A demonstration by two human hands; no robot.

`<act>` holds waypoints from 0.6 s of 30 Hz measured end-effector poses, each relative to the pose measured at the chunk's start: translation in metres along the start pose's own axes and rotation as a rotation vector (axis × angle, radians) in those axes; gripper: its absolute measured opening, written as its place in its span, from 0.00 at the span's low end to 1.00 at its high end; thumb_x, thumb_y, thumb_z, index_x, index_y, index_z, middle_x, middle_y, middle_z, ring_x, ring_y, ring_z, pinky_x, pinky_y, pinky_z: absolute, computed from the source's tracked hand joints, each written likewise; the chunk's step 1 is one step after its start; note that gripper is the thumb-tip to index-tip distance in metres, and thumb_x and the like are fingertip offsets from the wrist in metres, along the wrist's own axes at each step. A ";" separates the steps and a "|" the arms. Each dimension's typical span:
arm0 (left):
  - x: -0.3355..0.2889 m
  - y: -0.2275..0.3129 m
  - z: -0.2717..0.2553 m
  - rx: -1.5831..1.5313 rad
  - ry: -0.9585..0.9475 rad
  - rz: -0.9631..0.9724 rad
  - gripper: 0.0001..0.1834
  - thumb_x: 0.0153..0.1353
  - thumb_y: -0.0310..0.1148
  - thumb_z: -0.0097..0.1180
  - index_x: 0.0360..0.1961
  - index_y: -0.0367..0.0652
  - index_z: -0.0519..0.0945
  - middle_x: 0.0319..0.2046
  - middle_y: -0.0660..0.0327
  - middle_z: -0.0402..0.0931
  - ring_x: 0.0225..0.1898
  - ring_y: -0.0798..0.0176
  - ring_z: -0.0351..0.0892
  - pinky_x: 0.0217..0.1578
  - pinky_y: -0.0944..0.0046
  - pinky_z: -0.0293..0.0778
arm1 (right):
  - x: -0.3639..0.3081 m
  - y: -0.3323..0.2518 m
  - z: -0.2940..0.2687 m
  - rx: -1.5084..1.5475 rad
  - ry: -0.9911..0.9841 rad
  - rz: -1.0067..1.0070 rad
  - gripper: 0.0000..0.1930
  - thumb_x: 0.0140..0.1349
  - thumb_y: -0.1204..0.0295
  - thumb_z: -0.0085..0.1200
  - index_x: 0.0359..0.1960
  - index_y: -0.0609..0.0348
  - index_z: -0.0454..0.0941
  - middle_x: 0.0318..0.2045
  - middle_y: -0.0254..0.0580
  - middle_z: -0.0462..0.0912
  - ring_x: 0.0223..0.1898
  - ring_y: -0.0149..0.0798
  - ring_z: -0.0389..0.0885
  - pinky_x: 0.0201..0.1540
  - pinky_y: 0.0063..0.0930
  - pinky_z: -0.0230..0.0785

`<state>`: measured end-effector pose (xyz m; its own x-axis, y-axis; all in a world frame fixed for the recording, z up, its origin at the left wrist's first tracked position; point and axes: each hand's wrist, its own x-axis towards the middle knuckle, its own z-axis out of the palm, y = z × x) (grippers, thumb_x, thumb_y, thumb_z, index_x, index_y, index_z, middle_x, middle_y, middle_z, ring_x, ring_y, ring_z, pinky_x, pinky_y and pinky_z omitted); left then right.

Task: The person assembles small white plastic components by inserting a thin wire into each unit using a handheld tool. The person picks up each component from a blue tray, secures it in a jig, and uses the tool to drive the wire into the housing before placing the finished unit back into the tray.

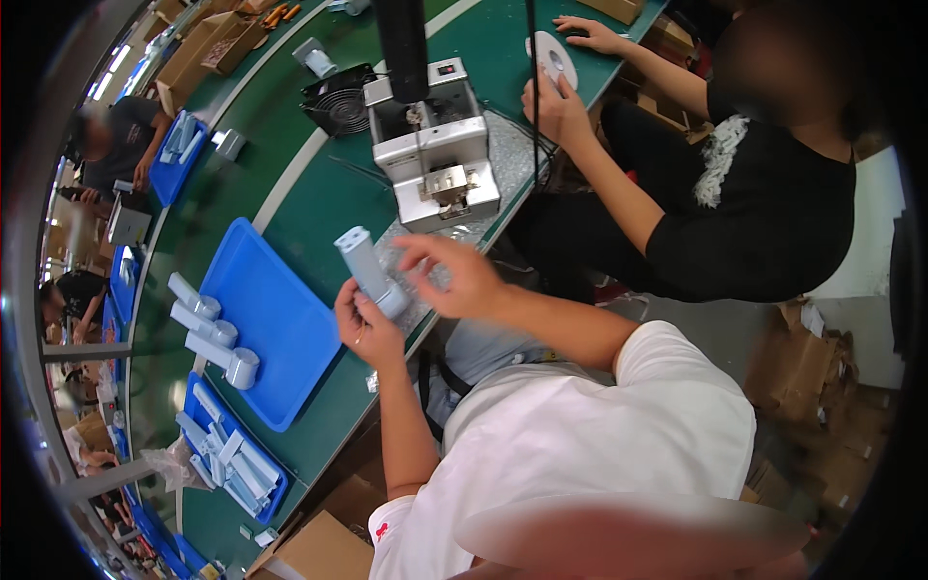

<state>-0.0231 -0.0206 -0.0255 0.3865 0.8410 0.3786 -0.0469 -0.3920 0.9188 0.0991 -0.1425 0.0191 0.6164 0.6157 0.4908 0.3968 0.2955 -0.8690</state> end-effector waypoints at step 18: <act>0.006 0.018 0.009 0.039 -0.173 0.169 0.09 0.71 0.25 0.50 0.45 0.32 0.80 0.43 0.50 0.82 0.46 0.54 0.82 0.50 0.59 0.75 | 0.225 -0.124 -0.087 -0.045 0.331 -0.419 0.28 0.67 0.69 0.65 0.63 0.64 0.66 0.37 0.39 0.82 0.31 0.27 0.80 0.34 0.20 0.74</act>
<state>-0.0133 -0.0256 -0.0074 0.5282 0.6873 0.4986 -0.0901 -0.5385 0.8378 0.2482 -0.1042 0.2431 0.5778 0.1860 0.7947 0.6794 0.4300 -0.5946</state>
